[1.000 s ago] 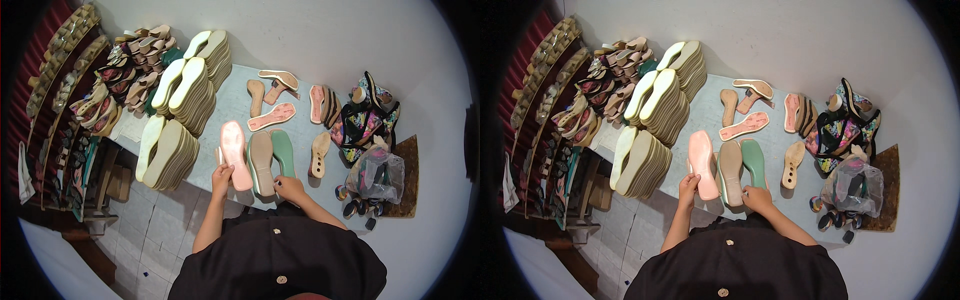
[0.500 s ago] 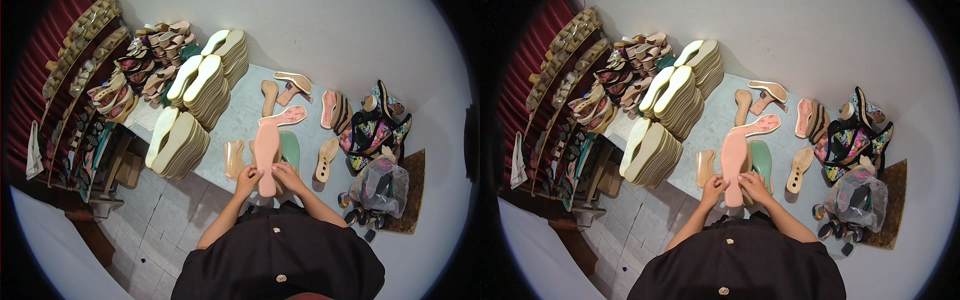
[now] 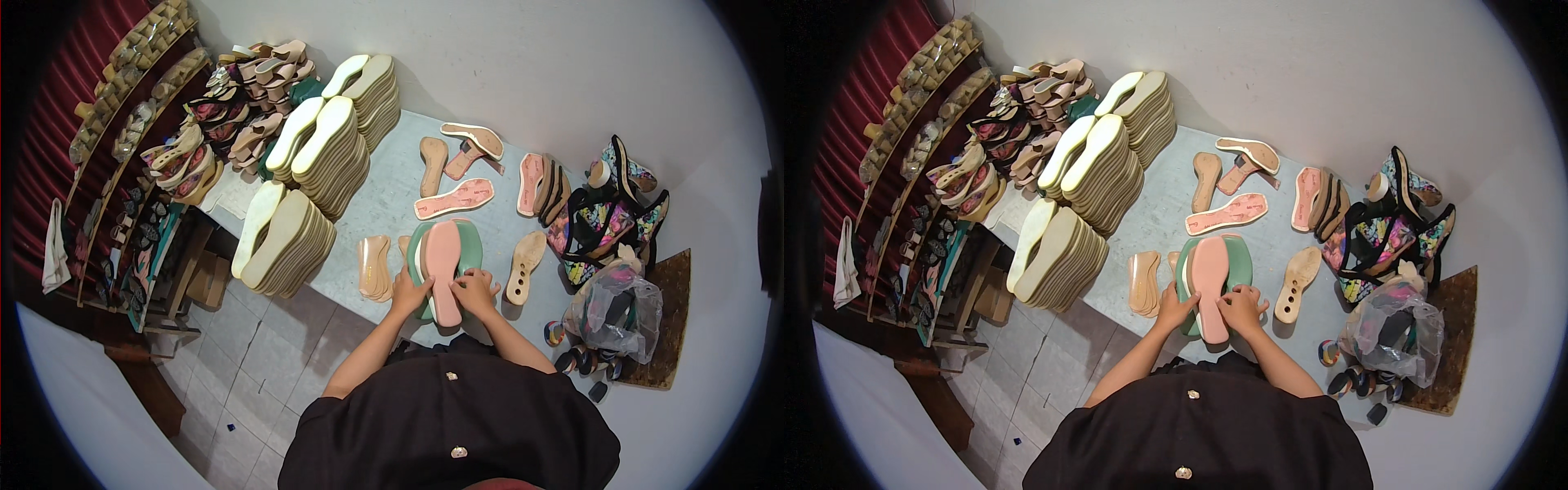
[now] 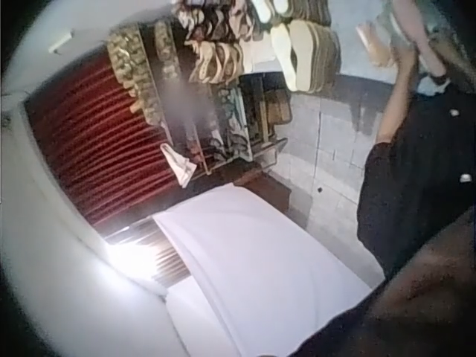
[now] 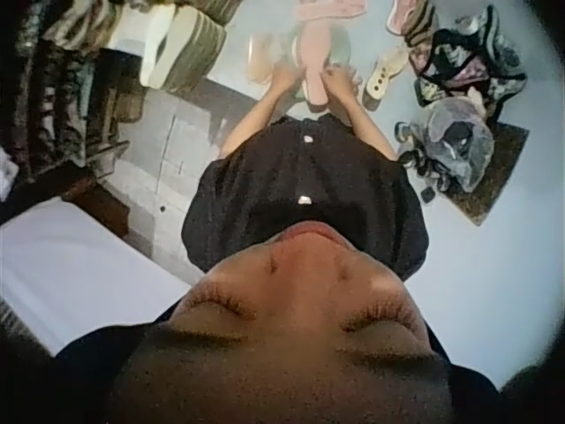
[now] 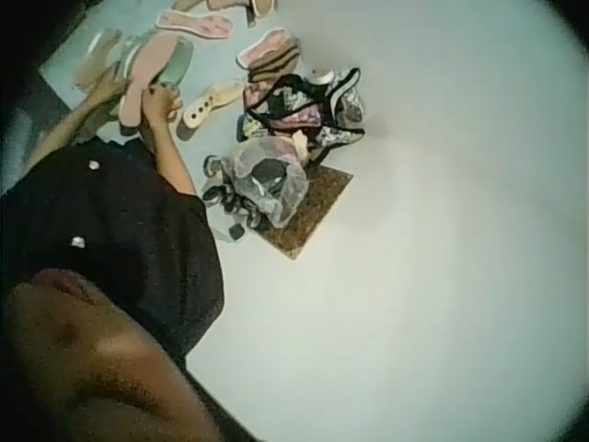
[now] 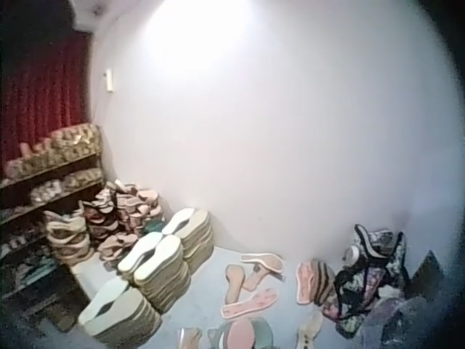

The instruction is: Sorting and organizing various shoe soles, insoles, and wooden lasts on a production workbench.

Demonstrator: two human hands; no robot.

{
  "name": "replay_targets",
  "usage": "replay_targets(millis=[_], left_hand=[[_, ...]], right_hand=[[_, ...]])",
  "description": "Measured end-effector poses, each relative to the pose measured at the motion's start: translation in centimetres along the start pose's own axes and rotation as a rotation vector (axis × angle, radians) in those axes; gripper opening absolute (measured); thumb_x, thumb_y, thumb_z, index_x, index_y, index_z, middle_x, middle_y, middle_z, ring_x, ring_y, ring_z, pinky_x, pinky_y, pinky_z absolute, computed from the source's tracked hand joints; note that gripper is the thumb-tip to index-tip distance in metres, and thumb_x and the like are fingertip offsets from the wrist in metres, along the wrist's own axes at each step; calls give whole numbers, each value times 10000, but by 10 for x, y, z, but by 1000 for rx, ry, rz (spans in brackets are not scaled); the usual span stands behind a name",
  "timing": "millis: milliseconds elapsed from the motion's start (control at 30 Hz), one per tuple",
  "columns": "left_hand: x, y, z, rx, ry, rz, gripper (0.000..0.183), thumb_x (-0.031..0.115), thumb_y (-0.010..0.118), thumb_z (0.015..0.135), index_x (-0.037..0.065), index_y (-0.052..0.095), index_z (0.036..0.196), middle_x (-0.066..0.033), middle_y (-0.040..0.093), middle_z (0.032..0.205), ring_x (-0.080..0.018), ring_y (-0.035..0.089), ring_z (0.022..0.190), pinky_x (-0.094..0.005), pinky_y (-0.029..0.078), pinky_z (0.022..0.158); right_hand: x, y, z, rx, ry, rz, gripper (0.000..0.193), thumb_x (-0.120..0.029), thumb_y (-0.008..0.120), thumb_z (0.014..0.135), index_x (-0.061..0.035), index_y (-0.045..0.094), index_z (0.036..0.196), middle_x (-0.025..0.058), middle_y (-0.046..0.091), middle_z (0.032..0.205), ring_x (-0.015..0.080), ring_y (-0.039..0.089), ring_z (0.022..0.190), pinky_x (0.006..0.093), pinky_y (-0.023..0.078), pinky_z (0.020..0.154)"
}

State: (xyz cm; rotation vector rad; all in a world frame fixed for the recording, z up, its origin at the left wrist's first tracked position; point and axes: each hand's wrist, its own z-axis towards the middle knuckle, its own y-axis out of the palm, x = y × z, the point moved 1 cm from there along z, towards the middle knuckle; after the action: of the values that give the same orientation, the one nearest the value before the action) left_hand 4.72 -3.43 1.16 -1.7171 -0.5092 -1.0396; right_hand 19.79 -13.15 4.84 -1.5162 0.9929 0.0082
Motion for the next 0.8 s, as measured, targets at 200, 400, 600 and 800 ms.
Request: replay_targets(millis=[200,400,600,800], left_hand=[[10,2,10,-79,-80,135,823,470,717,647,-64,420,1199,-296,524,1080,-435,499,1036,-461,406,893],[-9,2,22,-132,-152,46,822,457,760,587,-65,462,1147,-273,555,1042,-420,538,996,-445,441,854],[-2,-10,23,-93,-166,-22,894,385,795,562,-46,410,1245,-282,503,1151,-421,489,1085,-448,404,912],[36,1,4,121,222,151,859,209,669,730,16,178,1408,-292,199,1384,-437,239,1269,-505,216,1039]], right_hand=[[-7,7,3,60,-123,-63,323,-411,637,748,-167,686,954,95,471,1222,293,301,1226,660,117,941],[-21,8,3,88,-150,-61,349,-417,642,745,-149,674,966,113,453,1251,305,281,1246,670,124,938],[-25,4,3,43,-158,-72,346,-383,626,775,-121,663,998,151,421,1283,348,247,1277,681,125,959],[-13,14,3,85,-150,-131,342,-425,613,771,-125,689,917,152,441,1272,350,257,1273,681,120,951]])
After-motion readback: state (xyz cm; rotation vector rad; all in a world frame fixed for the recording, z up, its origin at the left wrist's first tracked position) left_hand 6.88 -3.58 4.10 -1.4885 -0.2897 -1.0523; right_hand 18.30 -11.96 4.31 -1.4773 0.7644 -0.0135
